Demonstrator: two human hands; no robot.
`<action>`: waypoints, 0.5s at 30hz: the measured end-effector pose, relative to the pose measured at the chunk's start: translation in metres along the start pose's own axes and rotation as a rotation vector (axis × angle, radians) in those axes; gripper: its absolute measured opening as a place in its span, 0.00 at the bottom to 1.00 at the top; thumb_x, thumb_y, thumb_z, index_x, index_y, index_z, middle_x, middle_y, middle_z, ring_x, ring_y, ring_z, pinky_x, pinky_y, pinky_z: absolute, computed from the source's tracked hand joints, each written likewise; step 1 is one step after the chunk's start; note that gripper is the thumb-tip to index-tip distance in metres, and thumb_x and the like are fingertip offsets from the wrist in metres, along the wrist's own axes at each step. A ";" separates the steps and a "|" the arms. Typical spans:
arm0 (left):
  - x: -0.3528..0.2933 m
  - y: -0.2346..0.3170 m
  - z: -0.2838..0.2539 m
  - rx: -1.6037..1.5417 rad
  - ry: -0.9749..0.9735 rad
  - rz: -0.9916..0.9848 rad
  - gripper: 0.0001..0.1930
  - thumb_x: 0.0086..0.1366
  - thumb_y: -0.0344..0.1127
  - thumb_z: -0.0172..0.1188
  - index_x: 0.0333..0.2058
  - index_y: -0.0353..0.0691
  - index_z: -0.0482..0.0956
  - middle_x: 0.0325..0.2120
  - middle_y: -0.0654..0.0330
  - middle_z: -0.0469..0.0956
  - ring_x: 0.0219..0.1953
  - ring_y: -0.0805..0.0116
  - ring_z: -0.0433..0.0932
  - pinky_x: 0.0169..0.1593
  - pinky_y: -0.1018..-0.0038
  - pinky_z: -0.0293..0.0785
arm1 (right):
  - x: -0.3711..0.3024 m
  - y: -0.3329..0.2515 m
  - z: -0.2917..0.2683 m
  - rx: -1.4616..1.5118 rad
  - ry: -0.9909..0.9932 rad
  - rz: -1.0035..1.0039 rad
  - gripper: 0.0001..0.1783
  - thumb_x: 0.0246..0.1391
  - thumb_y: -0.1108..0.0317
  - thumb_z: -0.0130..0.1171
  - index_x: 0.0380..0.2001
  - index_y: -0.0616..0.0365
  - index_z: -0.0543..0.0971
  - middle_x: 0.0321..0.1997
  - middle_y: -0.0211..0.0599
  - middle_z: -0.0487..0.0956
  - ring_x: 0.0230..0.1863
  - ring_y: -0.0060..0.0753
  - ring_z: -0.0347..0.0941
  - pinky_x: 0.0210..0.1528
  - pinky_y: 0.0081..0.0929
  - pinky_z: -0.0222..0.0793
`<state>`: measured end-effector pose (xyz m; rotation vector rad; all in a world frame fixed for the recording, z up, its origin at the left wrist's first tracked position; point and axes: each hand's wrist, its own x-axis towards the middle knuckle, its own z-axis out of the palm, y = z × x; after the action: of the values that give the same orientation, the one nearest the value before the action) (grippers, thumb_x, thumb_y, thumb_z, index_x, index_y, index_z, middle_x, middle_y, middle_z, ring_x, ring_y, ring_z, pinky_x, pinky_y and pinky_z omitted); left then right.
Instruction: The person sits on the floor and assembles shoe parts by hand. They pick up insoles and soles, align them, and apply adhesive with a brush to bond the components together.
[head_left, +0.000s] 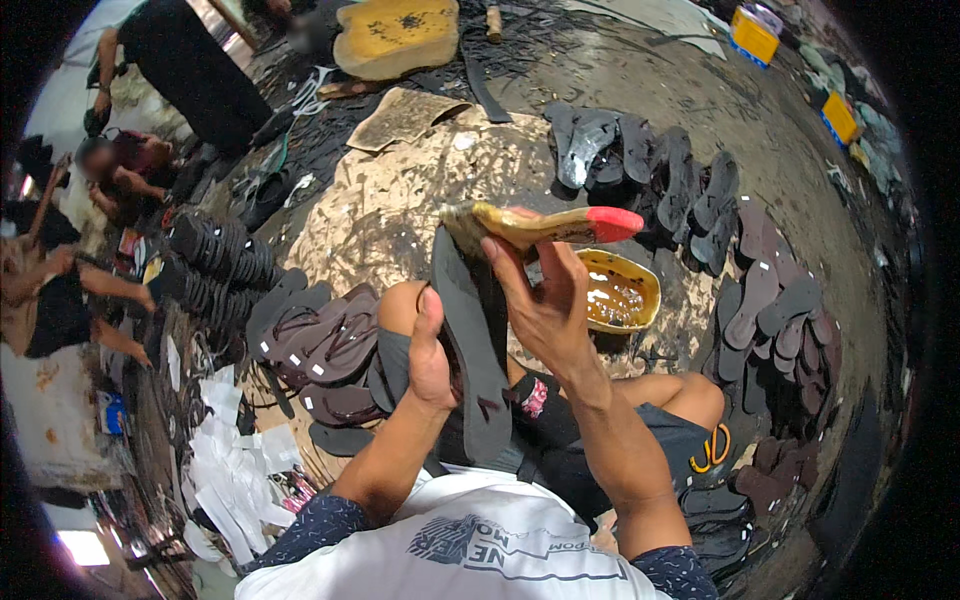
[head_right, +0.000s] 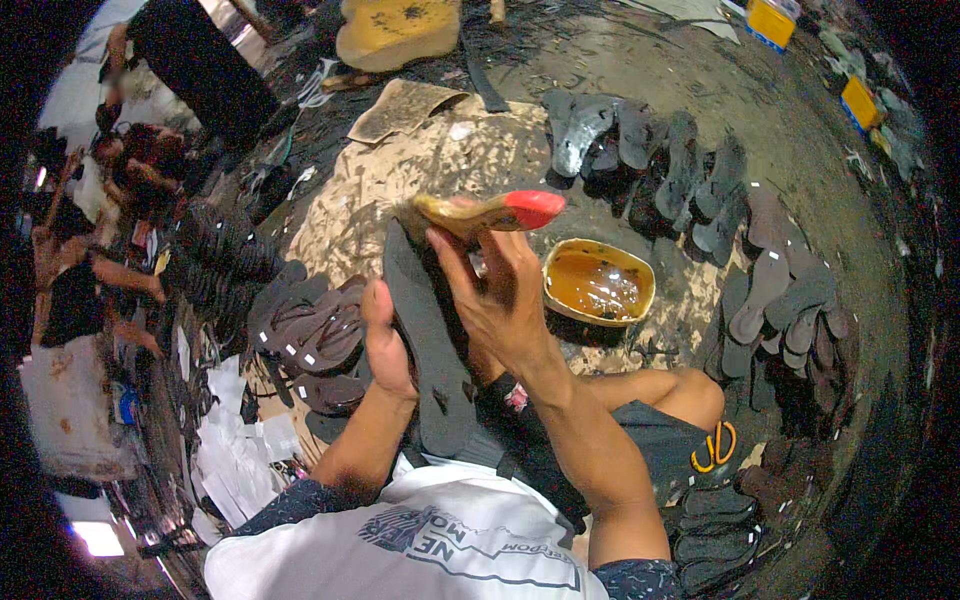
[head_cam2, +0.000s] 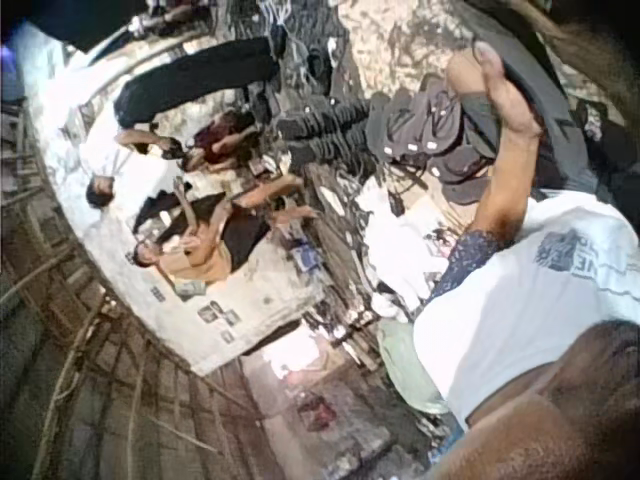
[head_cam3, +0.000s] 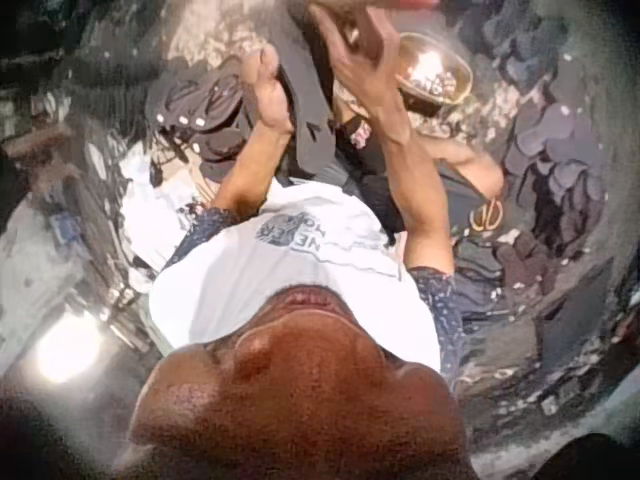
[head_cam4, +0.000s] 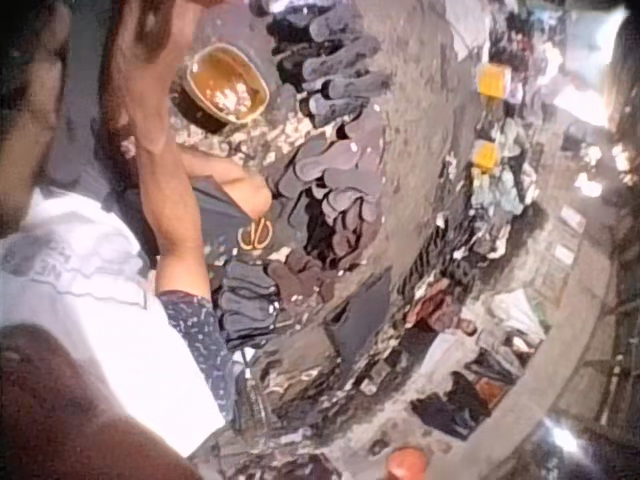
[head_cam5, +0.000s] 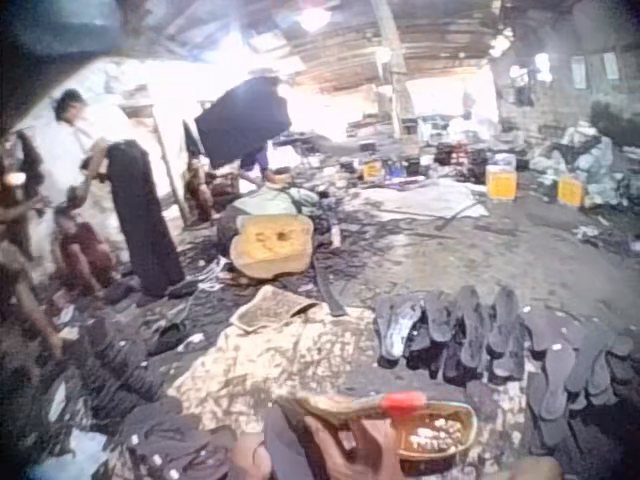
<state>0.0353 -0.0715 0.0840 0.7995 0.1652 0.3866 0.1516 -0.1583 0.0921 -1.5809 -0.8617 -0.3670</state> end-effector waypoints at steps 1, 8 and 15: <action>-0.001 -0.004 -0.004 -0.100 -0.005 -0.035 0.33 0.74 0.59 0.48 0.65 0.38 0.66 0.61 0.56 0.73 0.62 0.59 0.73 0.68 0.62 0.66 | 0.009 -0.001 -0.001 -0.048 0.034 -0.039 0.16 0.57 0.74 0.68 0.48 0.63 0.80 0.42 0.44 0.84 0.38 0.36 0.82 0.42 0.31 0.75; 0.015 -0.016 -0.014 -0.409 -0.241 -0.163 0.40 0.72 0.67 0.44 0.64 0.35 0.68 0.59 0.51 0.74 0.61 0.57 0.74 0.68 0.60 0.66 | -0.032 -0.013 -0.017 0.209 -0.009 0.058 0.18 0.51 0.82 0.70 0.46 0.64 0.82 0.46 0.47 0.83 0.50 0.48 0.80 0.57 0.38 0.72; -0.075 -0.039 -0.032 -0.300 0.053 -0.452 0.43 0.70 0.72 0.43 0.66 0.38 0.64 0.54 0.55 0.77 0.51 0.63 0.80 0.57 0.68 0.75 | 0.009 -0.019 -0.082 0.133 0.027 0.758 0.18 0.64 0.58 0.64 0.46 0.64 0.82 0.44 0.32 0.82 0.43 0.21 0.75 0.48 0.25 0.71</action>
<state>-0.0322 -0.1049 0.0339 0.4376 0.3215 0.0023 0.1635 -0.2337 0.1292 -1.6455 -0.2133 0.2082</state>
